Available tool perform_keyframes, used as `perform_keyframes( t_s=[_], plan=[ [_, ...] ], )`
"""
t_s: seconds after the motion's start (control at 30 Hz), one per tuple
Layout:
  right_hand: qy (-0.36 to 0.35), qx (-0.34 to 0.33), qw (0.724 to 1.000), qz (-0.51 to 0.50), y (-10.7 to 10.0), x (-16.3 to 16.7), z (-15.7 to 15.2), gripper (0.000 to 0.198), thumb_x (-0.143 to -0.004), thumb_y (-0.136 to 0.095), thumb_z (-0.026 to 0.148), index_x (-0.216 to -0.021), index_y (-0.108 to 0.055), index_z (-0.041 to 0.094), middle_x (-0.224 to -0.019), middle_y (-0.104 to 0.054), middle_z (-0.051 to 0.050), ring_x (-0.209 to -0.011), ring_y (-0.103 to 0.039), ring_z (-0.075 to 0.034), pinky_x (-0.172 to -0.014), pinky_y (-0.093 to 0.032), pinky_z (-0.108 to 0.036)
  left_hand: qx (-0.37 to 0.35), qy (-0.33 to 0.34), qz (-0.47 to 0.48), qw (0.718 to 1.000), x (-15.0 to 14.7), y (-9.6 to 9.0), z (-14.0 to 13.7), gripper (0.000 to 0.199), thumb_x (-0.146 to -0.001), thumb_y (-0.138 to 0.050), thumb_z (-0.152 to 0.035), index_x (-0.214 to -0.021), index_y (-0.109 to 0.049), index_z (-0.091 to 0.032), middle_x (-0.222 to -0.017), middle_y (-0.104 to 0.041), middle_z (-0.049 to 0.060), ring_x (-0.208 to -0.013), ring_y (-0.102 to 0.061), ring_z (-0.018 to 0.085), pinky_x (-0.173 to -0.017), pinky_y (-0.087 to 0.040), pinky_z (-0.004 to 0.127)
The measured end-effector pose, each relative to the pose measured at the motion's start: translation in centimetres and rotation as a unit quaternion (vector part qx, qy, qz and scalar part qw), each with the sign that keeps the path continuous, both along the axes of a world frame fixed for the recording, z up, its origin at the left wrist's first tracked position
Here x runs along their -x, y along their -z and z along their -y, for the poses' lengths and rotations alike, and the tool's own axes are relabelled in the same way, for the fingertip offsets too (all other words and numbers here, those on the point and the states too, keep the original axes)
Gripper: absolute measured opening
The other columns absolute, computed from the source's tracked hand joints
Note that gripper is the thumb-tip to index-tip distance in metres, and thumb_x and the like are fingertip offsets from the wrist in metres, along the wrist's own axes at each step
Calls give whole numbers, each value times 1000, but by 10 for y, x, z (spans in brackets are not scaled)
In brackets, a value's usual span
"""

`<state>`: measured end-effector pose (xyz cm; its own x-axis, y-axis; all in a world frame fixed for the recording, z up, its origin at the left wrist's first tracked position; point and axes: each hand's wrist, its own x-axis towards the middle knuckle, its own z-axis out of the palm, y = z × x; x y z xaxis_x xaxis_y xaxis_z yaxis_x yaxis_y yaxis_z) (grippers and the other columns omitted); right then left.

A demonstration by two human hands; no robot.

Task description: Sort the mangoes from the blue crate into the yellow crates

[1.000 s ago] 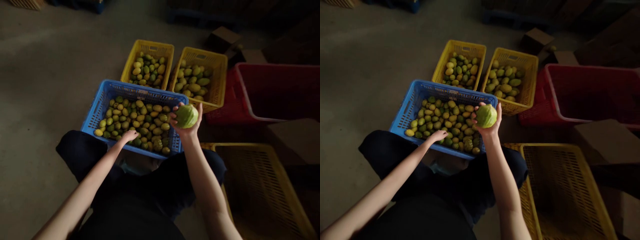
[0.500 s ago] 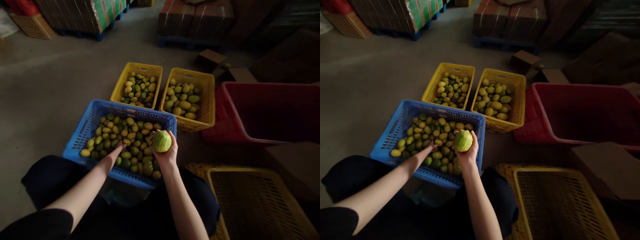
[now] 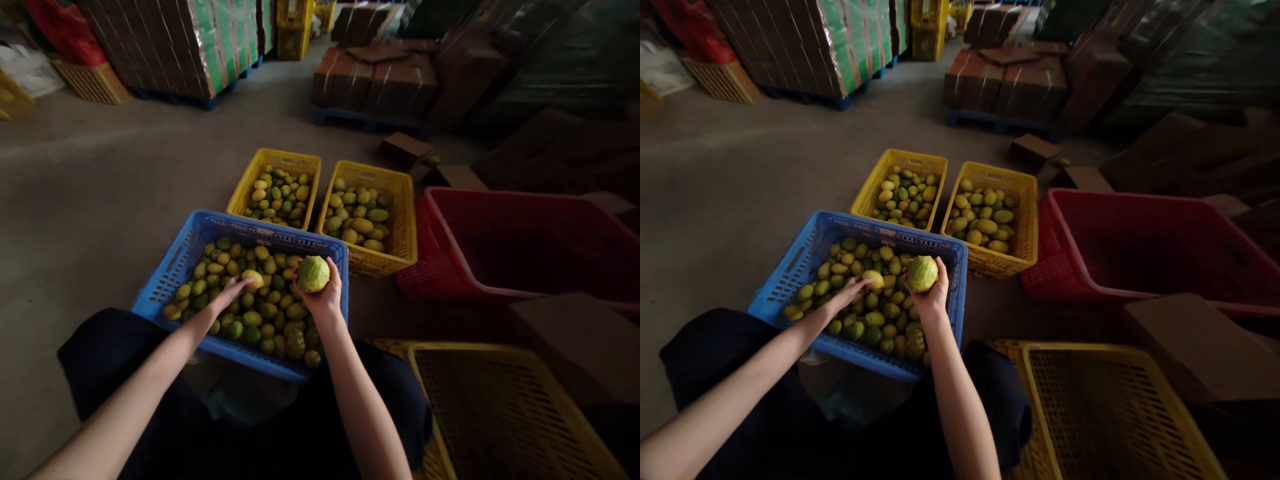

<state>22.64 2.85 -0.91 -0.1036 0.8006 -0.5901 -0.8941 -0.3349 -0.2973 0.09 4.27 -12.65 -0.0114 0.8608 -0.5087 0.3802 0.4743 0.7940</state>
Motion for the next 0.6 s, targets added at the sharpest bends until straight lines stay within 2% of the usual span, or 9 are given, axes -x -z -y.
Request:
perform_keyframes(
  t_s=[0.07, 0.17, 0.2, 0.3, 0.33, 0.37, 0.47, 0.53, 0.6],
  plan=[
    [-24, -28, 999, 12, -1, 0, -1, 25, -76, -59, 41, -83, -64, 17, -71, -72, -6, -64, -68, -21, -54, -56, -32, -10, -38, 90, 995, 12, -26, -12, 39, -91, -39, -34, -122, -54, -16, -115, -65, 13, -103, -63, 20, -86, -53, 36],
    [-64, -83, 994, 31, -3, 0, 4, 21, -73, -63, 33, -88, -65, 18, -75, -73, -5, -68, -69, -22, -63, -58, -36, -56, -67, 237, 968, 31, -82, -26, 44, -92, -32, -44, -121, -54, -17, -114, -64, 11, -102, -62, 20, -82, -55, 35],
    [-72, -101, 992, 32, -3, -1, 7, 20, -73, -62, 29, -88, -66, 18, -78, -74, -5, -71, -70, -22, -68, -58, -37, -62, -75, 313, 945, 38, -101, -26, 47, -91, -34, -47, -119, -55, -17, -110, -65, 11, -98, -62, 20, -80, -55, 35],
    [-93, -144, 985, 13, -3, 0, 21, 21, -69, -59, 20, -89, -67, 17, -85, -75, -6, -85, -70, -23, -83, -55, -40, -11, -83, 569, 818, 50, -144, -18, 49, -89, -41, -47, -114, -59, -10, -94, -65, 11, -77, -61, 16, -65, -54, 28],
    [-112, -150, 982, 7, -4, 1, 25, 22, -69, -58, 20, -89, -67, 16, -88, -75, -7, -88, -69, -23, -86, -54, -40, 13, -81, 614, 785, 52, -152, -14, 48, -89, -41, -46, -111, -60, -8, -89, -64, 11, -68, -58, 14, -57, -51, 26],
    [-141, -154, 978, 8, -6, 3, 28, 23, -70, -58, 21, -90, -68, 15, -90, -75, -7, -89, -69, -23, -86, -54, -40, 27, -81, 631, 771, 52, -157, -9, 48, -91, -39, -45, -108, -61, -6, -84, -63, 10, -60, -54, 12, -51, -47, 24],
    [-209, -177, 961, 35, -17, 12, 34, 25, -74, -59, 27, -91, -69, 13, -90, -75, -9, -85, -70, -22, -79, -55, -36, 49, -96, 625, 773, 48, -159, 1, 53, -95, -32, -48, -97, -63, -5, -76, -62, 10, -48, -44, 9, -41, -38, 21],
    [-216, -205, 953, 58, -25, 21, 35, 25, -74, -61, 32, -91, -70, 15, -92, -75, -8, -83, -70, -22, -75, -55, -33, 57, -105, 619, 777, 42, -157, 6, 52, -96, -30, -48, -93, -63, -7, -75, -62, 9, -47, -44, 9, -42, -38, 21],
    [-198, -235, 949, 73, -27, 30, 34, 25, -75, -64, 39, -90, -69, 20, -96, -74, -6, -82, -69, -21, -73, -55, -32, 63, -117, 609, 782, 37, -155, 10, 45, -95, -36, -46, -91, -63, -10, -72, -61, 8, -51, -49, 10, -44, -39, 20]
  ],
)
